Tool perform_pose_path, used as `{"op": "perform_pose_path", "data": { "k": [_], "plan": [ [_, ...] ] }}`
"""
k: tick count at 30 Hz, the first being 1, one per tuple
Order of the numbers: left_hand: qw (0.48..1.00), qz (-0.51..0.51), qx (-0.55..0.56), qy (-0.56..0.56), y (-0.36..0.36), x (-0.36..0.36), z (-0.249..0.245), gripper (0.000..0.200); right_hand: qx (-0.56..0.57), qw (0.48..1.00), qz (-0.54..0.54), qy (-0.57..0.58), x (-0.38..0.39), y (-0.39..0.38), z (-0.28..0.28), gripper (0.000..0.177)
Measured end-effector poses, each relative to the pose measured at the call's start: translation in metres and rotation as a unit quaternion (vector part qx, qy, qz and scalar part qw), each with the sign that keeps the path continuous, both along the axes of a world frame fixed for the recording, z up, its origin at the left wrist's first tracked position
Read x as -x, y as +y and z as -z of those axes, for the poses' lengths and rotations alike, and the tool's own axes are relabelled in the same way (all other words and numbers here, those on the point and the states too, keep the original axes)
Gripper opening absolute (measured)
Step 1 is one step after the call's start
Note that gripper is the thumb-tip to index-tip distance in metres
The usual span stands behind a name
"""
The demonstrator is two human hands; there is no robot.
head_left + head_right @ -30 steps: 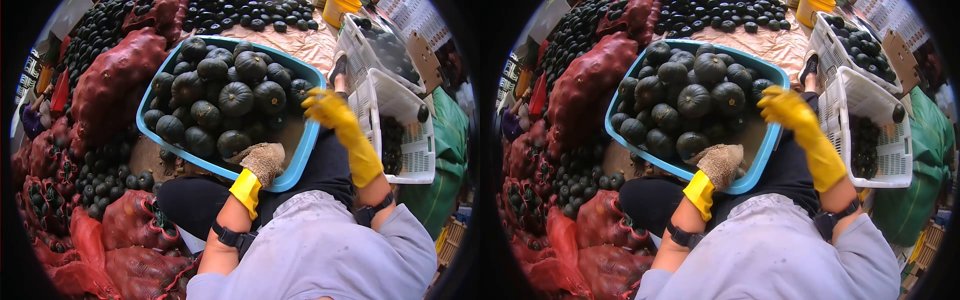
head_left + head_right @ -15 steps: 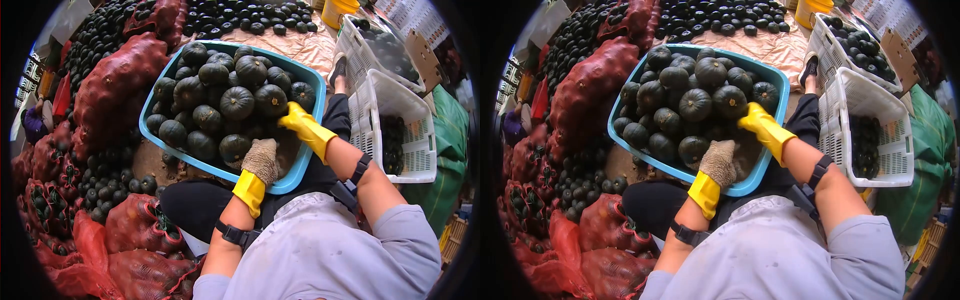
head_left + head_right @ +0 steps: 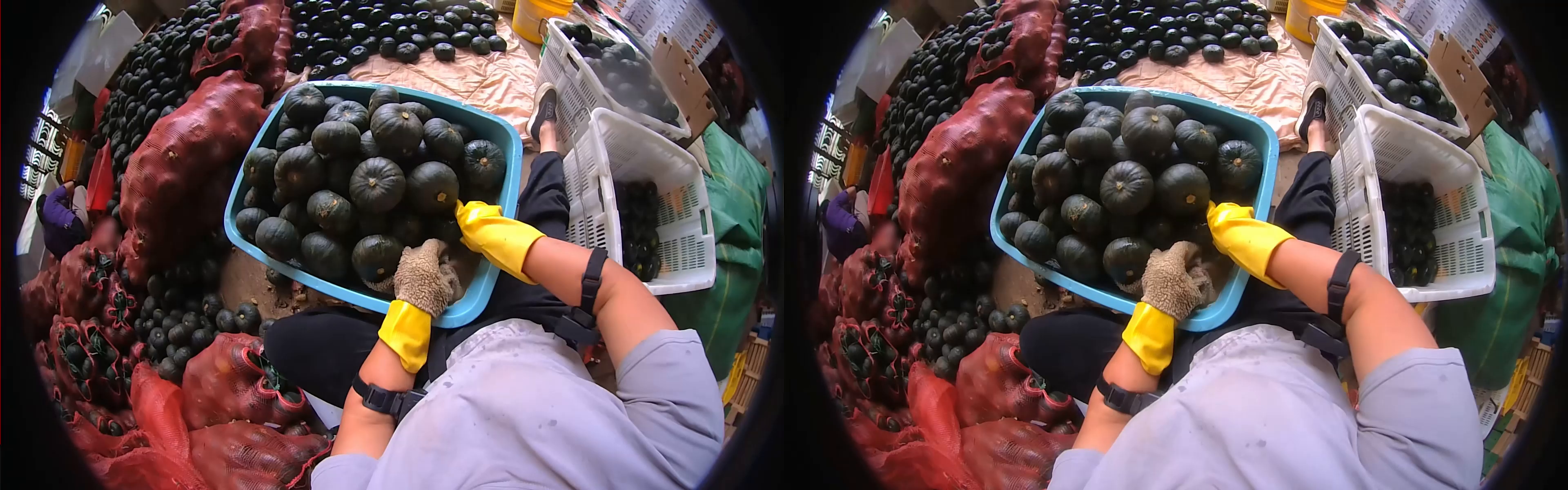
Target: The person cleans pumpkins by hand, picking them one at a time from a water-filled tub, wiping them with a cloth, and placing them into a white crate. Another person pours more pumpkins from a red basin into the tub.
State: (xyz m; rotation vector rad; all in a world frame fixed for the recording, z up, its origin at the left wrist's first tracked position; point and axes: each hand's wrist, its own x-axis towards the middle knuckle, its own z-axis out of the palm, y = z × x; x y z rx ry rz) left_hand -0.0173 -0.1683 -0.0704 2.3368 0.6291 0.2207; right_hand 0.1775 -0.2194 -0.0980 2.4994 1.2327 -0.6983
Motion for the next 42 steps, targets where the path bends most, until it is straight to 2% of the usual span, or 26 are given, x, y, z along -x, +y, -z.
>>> {"op": "perform_pose_path", "data": {
  "k": [4, 7, 9, 11, 13, 14, 16, 18, 19, 20, 21, 22, 23, 25, 26, 27, 28, 29, 32, 34, 35, 36, 38, 39, 41, 42],
  "plan": [
    [0.999, -0.001, -0.004, 0.048, 0.003, -0.008, -0.003, 0.047, -0.077, 0.989, 0.014, 0.129, 0.000, 0.013, -0.018, 0.087],
    [0.997, 0.007, 0.004, 0.081, 0.006, -0.012, -0.009, 0.062, -0.307, 0.925, 0.214, 0.066, 0.030, 0.004, 0.008, 0.087],
    [0.995, 0.004, 0.023, 0.092, 0.006, -0.013, -0.007, 0.066, -0.225, 0.964, 0.095, 0.110, 0.004, 0.001, -0.008, 0.085],
    [0.996, -0.031, 0.024, 0.080, 0.006, -0.011, -0.002, 0.067, -0.090, 0.961, 0.129, 0.228, -0.017, 0.003, -0.050, 0.078],
    [0.990, -0.071, 0.066, 0.100, 0.009, -0.015, -0.013, 0.070, -0.206, 0.742, 0.301, 0.563, -0.007, -0.020, -0.068, 0.064],
    [0.978, -0.120, 0.113, 0.124, 0.010, -0.023, -0.018, 0.066, -0.327, 0.723, 0.135, 0.594, -0.006, -0.033, -0.061, 0.068],
    [0.984, -0.079, 0.117, 0.111, 0.013, -0.024, -0.050, 0.060, -0.328, 0.563, 0.275, 0.708, 0.006, -0.048, -0.074, 0.064],
    [0.980, -0.072, 0.147, 0.110, 0.018, -0.024, -0.093, 0.057, -0.389, 0.492, 0.328, 0.706, 0.034, -0.050, -0.094, 0.060],
    [0.994, -0.066, 0.061, -0.069, 0.018, -0.012, -0.071, 0.055, -0.416, 0.483, 0.331, 0.696, 0.047, -0.051, -0.100, 0.055],
    [0.990, -0.048, -0.005, -0.136, 0.023, -0.012, -0.056, 0.050, -0.466, 0.673, 0.241, 0.521, 0.064, -0.047, -0.056, 0.056],
    [0.977, -0.025, -0.069, -0.200, 0.024, -0.011, -0.043, 0.046, -0.581, 0.729, 0.127, 0.340, 0.099, -0.049, -0.060, 0.061],
    [0.964, -0.047, -0.052, -0.256, 0.016, -0.006, -0.030, 0.042, -0.604, 0.734, 0.101, 0.295, 0.103, -0.042, -0.055, 0.066],
    [0.945, -0.111, 0.104, -0.291, 0.007, -0.009, -0.023, 0.053, -0.624, 0.737, 0.071, 0.249, 0.098, -0.031, -0.050, 0.070],
    [0.992, -0.116, 0.047, -0.009, -0.006, -0.019, -0.063, 0.062, -0.652, 0.737, 0.149, 0.101, 0.074, 0.009, -0.052, 0.072],
    [0.990, -0.028, -0.109, -0.083, -0.006, -0.025, -0.067, 0.070, -0.647, 0.742, 0.130, 0.115, 0.070, 0.010, -0.054, 0.070],
    [0.970, -0.038, 0.124, -0.206, -0.001, -0.019, -0.056, 0.068, -0.646, 0.745, 0.110, 0.128, 0.066, 0.011, -0.058, 0.067],
    [0.881, -0.044, 0.352, -0.314, 0.005, -0.007, -0.033, 0.066, -0.630, 0.755, 0.059, 0.173, 0.081, -0.003, -0.072, 0.064],
    [0.726, -0.049, 0.559, -0.396, 0.007, 0.000, -0.021, 0.064, -0.606, 0.765, 0.009, 0.216, 0.106, -0.024, -0.082, 0.061],
    [0.958, -0.057, 0.149, -0.239, 0.011, -0.005, -0.047, 0.078, -0.629, 0.763, -0.011, 0.148, 0.085, -0.017, -0.063, 0.056],
    [0.985, -0.094, -0.060, -0.135, 0.009, -0.016, -0.041, 0.090, -0.655, 0.749, 0.099, 0.027, 0.073, 0.010, -0.048, 0.053],
    [0.979, -0.063, -0.092, -0.171, 0.011, -0.014, -0.042, 0.089, -0.668, 0.737, 0.074, 0.076, 0.080, 0.006, -0.053, 0.055],
    [0.943, -0.047, 0.165, -0.286, 0.015, -0.015, -0.043, 0.083, -0.641, 0.753, 0.015, 0.148, 0.085, -0.004, -0.058, 0.055],
    [0.884, -0.052, 0.325, -0.331, 0.009, -0.009, -0.045, 0.070, -0.552, 0.777, -0.053, 0.296, 0.083, -0.024, -0.085, 0.053],
    [0.926, -0.072, 0.227, -0.291, 0.009, -0.010, -0.048, 0.064, -0.526, 0.757, -0.034, 0.387, 0.065, -0.016, -0.081, 0.047],
    [0.973, -0.108, 0.020, -0.202, 0.012, -0.014, -0.050, 0.051, -0.597, 0.790, -0.020, 0.135, 0.071, -0.002, -0.073, 0.042],
    [0.970, -0.076, 0.115, -0.199, 0.022, -0.020, -0.028, 0.050, -0.616, 0.773, 0.029, 0.149, 0.097, -0.005, -0.079, 0.039]
  ]
}}
